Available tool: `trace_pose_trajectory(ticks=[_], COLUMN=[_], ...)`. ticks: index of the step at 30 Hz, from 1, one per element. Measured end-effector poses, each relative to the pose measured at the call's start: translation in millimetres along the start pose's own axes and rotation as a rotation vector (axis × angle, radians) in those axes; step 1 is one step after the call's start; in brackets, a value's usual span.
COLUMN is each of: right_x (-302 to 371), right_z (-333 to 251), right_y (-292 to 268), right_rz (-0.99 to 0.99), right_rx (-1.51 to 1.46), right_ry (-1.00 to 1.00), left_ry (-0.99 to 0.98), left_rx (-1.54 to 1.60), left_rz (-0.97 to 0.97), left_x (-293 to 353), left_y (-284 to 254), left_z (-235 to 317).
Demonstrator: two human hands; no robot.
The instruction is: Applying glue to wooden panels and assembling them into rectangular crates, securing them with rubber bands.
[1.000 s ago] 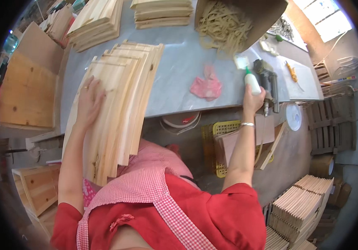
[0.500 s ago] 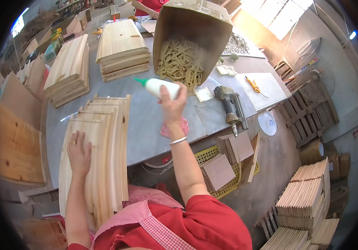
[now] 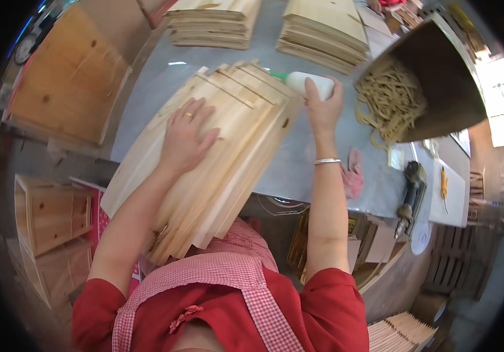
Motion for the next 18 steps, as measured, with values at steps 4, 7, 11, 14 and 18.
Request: trace_pose_trajectory(ticks=[4, 7, 11, 14, 18], right_x=[-8, -23, -36, -43, -43], right_z=[7, 21, 18, 22, 11], right_y=[37, 44, 59, 59, 42], right_rz=[-0.053, -0.061, -0.106, -0.155, -0.212], right_rx=[0.028, 0.159, 0.349, 0.397, 0.426], right_ry=[0.014, -0.042, -0.135, -0.174, -0.203], left_ry=[-0.025, -0.040, -0.044, -0.031, -0.020], left_rx=[0.040, 0.041, 0.042, 0.041, 0.048], left_rz=[-0.017, -0.034, -0.029, -0.021, -0.005], left_x=[10, 12, 13, 11, 10], left_y=[-2, 0, 1, 2, 0], left_z=[-9, -5, -6, -4, -3])
Point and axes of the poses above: each hand's wrist, its own x-axis away from the middle knuckle, its own y-axis out of the palm, z = x × y, the point moved 6 cm from there along -x, towards the middle knuckle, and after that the axes turned 10 degrees about -z, right-handed, at the moved point
